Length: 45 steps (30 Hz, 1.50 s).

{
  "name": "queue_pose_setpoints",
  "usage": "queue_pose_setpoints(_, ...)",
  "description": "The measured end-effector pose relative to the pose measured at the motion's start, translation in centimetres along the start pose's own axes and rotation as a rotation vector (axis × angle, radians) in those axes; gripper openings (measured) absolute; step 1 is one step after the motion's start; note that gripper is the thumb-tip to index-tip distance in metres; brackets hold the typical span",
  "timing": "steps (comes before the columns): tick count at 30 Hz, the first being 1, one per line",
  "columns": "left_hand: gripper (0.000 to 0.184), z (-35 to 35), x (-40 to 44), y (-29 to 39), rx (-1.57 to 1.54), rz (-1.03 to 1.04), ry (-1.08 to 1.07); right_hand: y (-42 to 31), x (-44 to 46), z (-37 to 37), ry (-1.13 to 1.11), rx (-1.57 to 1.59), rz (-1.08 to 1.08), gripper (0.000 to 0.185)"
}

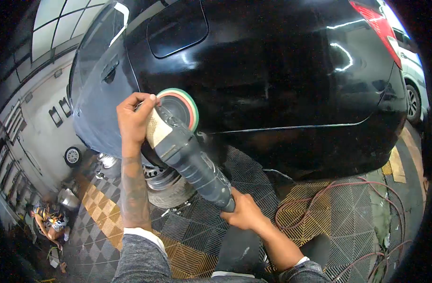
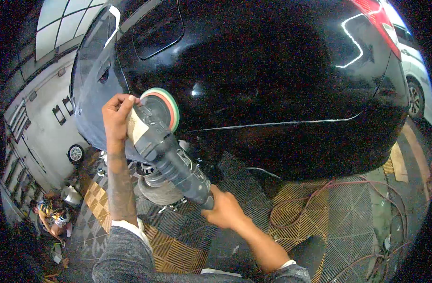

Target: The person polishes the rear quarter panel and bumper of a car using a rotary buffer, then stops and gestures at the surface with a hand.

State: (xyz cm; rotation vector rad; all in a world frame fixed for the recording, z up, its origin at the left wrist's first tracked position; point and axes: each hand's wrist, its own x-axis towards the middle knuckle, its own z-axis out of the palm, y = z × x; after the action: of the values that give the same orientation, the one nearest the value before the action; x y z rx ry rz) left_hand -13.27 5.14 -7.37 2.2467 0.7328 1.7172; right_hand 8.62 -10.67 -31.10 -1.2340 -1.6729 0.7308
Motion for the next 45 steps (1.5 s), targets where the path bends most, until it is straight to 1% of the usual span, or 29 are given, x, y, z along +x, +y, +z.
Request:
queue_pose_setpoints(2, 0.018, -0.6, 0.2, -0.5, -0.064, -0.062, 0.007, -0.4, 0.1, 0.0, -0.032, -0.04, 0.032, 0.062)
queue_pose_setpoints(6, 0.019, 0.4, 0.2, 0.2, -0.029, -0.009, -0.02, -0.1, -0.8, -0.1, -0.024, -0.012, 0.019, 0.064)
queue_pose_setpoints(8, 0.021, 2.2, -0.1, 2.2, -0.054, -0.015, -0.001, 0.2, -1.9, -0.6, -0.002, -0.011, 0.028, 0.064)
queue_pose_setpoints(11, 0.02, 4.5, -0.3, 4.0, -0.068, 0.012, -0.065, 0.8, -3.8, -1.7, 0.008, 0.001, 0.091, 0.068)
queue_pose_setpoints(14, 0.022, 7.3, -0.7, 7.4, 0.075, 0.017, -0.111, 1.4, -5.8, -2.9, 0.038, 0.039, 0.138, 0.069)
queue_pose_setpoints(15, 0.021, 8.3, -0.6, 8.1, 0.065, 0.031, -0.126, 0.9, -6.6, -3.6, 0.057, 0.077, 0.161, 0.068)
queue_pose_setpoints(16, 0.022, 9.2, -0.5, 8.7, 0.094, 0.087, -0.13, 0.8, -7.1, -4.2, 0.076, 0.113, 0.183, 0.067)
queue_pose_setpoints(17, 0.022, 10.3, -0.6, 9.8, 0.096, 0.084, -0.132, 1.4, -7.8, -4.3, 0.125, 0.108, 0.187, 0.061)
queue_pose_setpoints(18, 0.023, 11.5, -0.7, 11.0, 0.097, 0.082, -0.131, 2.1, -8.5, -4.7, 0.115, 0.094, 0.182, 0.061)
queue_pose_setpoints(20, 0.023, 14.0, -0.7, 12.4, 0.017, 0.155, -0.128, 3.2, -9.8, -5.9, 0.192, 0.118, 0.216, 0.056)
queue_pose_setpoints(21, 0.023, 15.2, -0.7, 13.4, 0.015, 0.186, -0.133, 2.4, -10.6, -6.8, 0.236, 0.12, 0.238, 0.049)
queue_pose_setpoints(22, 0.024, 16.5, -0.6, 14.3, 0.011, 0.221, -0.14, 3.9, -11.4, -6.7, 0.325, 0.245, 0.209, 0.045)
queue_pose_setpoints(24, 0.026, 19.1, -0.4, 15.8, -0.024, 0.267, -0.169, 5.7, -13.1, -8.0, 0.307, 0.206, 0.295, 0.043)
queue_pose_setpoints(25, 0.027, 20.0, -0.4, 16.6, -0.069, 0.268, -0.178, 5.9, -13.7, -8.3, 0.314, 0.199, 0.293, 0.043)
queue_pose_setpoints(27, 0.027, 21.6, -0.4, 17.5, -0.098, 0.293, -0.176, 5.5, -14.6, -8.8, 0.439, 0.281, 0.261, 0.04)
queue_pose_setpoints(28, 0.027, 22.0, -0.5, 17.8, -0.113, 0.294, -0.175, 5.2, -14.7, -9.0, 0.443, 0.278, 0.265, 0.04)
queue_pose_setpoints(30, 0.027, 21.9, -0.6, 17.6, -0.115, 0.275, -0.18, 4.4, -14.4, -9.3, 0.411, 0.29, 0.257, 0.038)
queue_pose_setpoints(33, 0.027, 20.2, -0.4, 16.4, -0.092, 0.304, -0.169, 4.6, -13.6, -8.5, 0.366, 0.26, 0.275, 0.038)
queue_pose_setpoints(34, 0.028, 19.2, -0.4, 16.0, -0.069, 0.271, -0.181, 4.8, -13.0, -8.1, 0.367, 0.263, 0.272, 0.038)
queue_pose_setpoints(36, 0.027, 17.3, -0.3, 14.4, -0.053, 0.243, -0.163, 5.1, -11.5, -7.1, 0.265, 0.139, 0.277, 0.042)
queue_pose_setpoints(37, 0.027, 16.2, -0.3, 13.8, -0.051, 0.201, -0.15, 4.2, -10.9, -6.8, 0.263, 0.048, 0.312, 0.047)
queue_pose_setpoints(38, 0.026, 15.0, -0.3, 13.2, -0.051, 0.161, -0.14, 4.0, -9.9, -6.3, 0.274, 0.053, 0.312, 0.047)
queue_pose_setpoints(40, 0.024, 12.8, 0.0, 11.2, -0.002, 0.146, -0.105, 4.0, -8.2, -5.2, 0.259, 0.037, 0.098, 0.055)
queue_pose_setpoints(41, 0.022, 11.7, 0.2, 9.8, -0.034, 0.119, -0.104, 3.1, -7.3, -5.0, 0.222, 0.06, 0.092, 0.06)
queue_pose_setpoints(42, 0.022, 10.4, 0.1, 9.2, 0.007, 0.105, -0.089, 2.7, -6.5, -4.6, 0.236, 0.066, 0.098, 0.06)
queue_pose_setpoints(43, 0.022, 9.1, 0.0, 8.5, -0.035, 0.047, -0.093, 2.3, -5.7, -4.3, 0.175, 0.027, 0.106, 0.063)
queue_pose_setpoints(44, 0.022, 8.0, 0.1, 7.7, -0.004, 0.049, -0.069, 1.9, -5.0, -4.0, 0.112, -0.014, 0.114, 0.065)
queue_pose_setpoints(45, 0.02, 6.9, 0.2, 6.2, 0.022, 0.046, -0.038, 0.9, -4.3, -3.7, 0.125, -0.008, 0.089, 0.054)
